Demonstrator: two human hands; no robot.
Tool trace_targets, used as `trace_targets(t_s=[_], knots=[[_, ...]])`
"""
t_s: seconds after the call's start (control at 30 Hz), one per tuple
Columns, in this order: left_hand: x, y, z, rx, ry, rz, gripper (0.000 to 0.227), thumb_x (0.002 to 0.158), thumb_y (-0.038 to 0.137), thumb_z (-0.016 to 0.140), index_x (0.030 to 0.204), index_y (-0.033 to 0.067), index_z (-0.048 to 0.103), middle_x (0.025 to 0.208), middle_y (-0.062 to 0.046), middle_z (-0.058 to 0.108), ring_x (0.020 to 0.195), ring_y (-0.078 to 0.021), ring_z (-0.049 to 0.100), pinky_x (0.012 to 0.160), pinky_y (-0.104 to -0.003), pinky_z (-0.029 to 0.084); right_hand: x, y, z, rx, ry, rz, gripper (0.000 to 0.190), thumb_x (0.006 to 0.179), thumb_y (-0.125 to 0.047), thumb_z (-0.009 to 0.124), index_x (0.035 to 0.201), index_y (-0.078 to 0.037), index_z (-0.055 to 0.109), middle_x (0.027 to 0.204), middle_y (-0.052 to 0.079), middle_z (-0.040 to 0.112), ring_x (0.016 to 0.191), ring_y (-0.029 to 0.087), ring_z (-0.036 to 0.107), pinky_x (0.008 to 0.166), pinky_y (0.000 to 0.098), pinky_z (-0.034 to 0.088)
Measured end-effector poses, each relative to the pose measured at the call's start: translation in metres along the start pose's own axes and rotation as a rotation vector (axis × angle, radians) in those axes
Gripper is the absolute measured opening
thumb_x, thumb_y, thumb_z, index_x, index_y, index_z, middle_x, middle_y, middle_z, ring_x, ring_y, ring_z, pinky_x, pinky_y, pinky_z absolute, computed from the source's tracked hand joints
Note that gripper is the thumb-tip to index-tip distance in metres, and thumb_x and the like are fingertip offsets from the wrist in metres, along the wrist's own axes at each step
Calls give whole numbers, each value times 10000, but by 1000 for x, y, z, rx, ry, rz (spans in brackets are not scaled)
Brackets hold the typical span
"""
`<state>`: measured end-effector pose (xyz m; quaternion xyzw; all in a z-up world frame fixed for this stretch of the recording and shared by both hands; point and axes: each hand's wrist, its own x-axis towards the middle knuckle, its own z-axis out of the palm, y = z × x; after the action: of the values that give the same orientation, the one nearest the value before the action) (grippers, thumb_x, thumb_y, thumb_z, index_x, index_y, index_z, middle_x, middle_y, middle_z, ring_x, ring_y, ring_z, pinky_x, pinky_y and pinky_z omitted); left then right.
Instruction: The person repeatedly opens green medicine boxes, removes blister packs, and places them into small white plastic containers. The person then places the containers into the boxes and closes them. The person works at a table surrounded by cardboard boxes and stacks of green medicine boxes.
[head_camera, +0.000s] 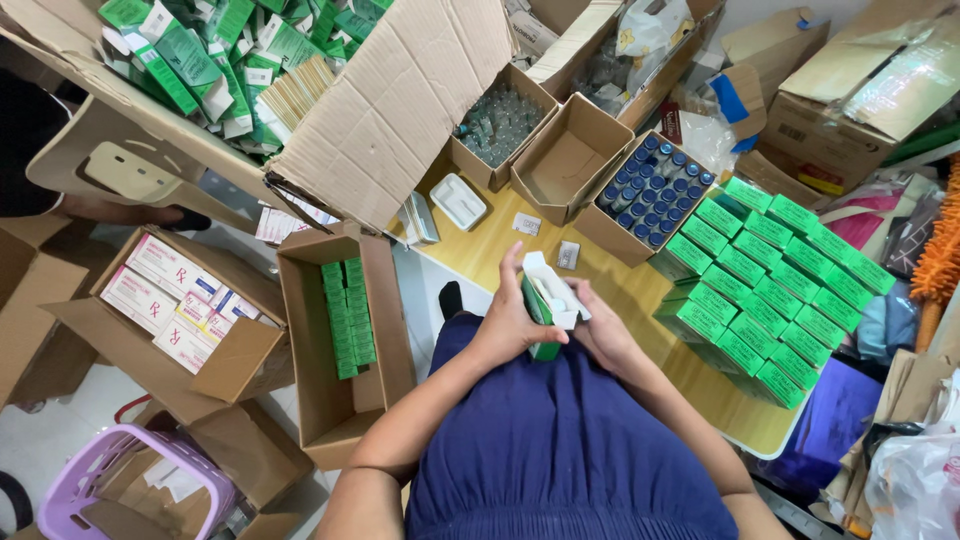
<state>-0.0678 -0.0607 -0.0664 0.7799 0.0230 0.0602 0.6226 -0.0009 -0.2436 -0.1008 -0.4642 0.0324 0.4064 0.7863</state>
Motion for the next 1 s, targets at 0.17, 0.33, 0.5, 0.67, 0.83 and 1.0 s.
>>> trace_targets(t_s=[0.17, 0.33, 0.5, 0.67, 0.83, 1.0], knots=[[-3, -3, 0, 11, -54, 1, 1400, 516, 558, 939, 1574, 44, 181, 1424, -221, 533, 1387, -388, 521, 1156, -447, 421, -3, -8, 0, 104, -44, -143, 334, 1097, -242, 457, 1323, -17, 555, 1263, 105, 638, 1179, 188, 620, 1016, 354, 504], [-4, 6, 4, 67, -6, -4, 867, 684, 317, 919, 1378, 84, 455, 1276, -152, 615, 1228, -321, 614, 1068, -401, 482, 0, -26, -6, 232, -70, -314, 217, 1117, -145, 495, 1280, -13, 549, 1186, 97, 644, 1113, 176, 648, 993, 333, 519], [-5, 11, 4, -168, -57, 39, 555, 845, 221, 763, 1304, 81, 485, 1218, -113, 589, 1150, -246, 592, 1050, -349, 465, -3, -35, 11, -88, -92, -527, 190, 1090, -112, 539, 1235, 2, 586, 1256, 81, 559, 1204, 167, 561, 1080, 324, 443], [-5, 13, 5, -275, -109, -27, 547, 917, 288, 707, 1353, 66, 464, 1240, -130, 595, 1177, -242, 589, 1071, -347, 462, -7, -47, 29, -468, -95, -651, 205, 1050, -157, 540, 1145, -4, 638, 1295, 107, 544, 1222, 198, 532, 1077, 329, 413], [-5, 16, 10, -75, -79, -80, 880, 819, 379, 783, 1469, 37, 298, 1387, -210, 546, 1302, -329, 583, 1095, -406, 466, -7, -53, 37, -736, -131, -774, 279, 1056, -220, 471, 1095, -42, 682, 1289, 112, 582, 1231, 221, 586, 1104, 344, 446], [-5, 14, 11, -3, -95, -87, 1056, 766, 420, 845, 1512, 4, 224, 1514, -275, 470, 1427, -392, 509, 1160, -443, 439, -8, -59, 43, -915, -194, -722, 214, 960, -177, 580, 1035, -29, 715, 1268, 137, 592, 1201, 257, 595, 1053, 367, 464]])
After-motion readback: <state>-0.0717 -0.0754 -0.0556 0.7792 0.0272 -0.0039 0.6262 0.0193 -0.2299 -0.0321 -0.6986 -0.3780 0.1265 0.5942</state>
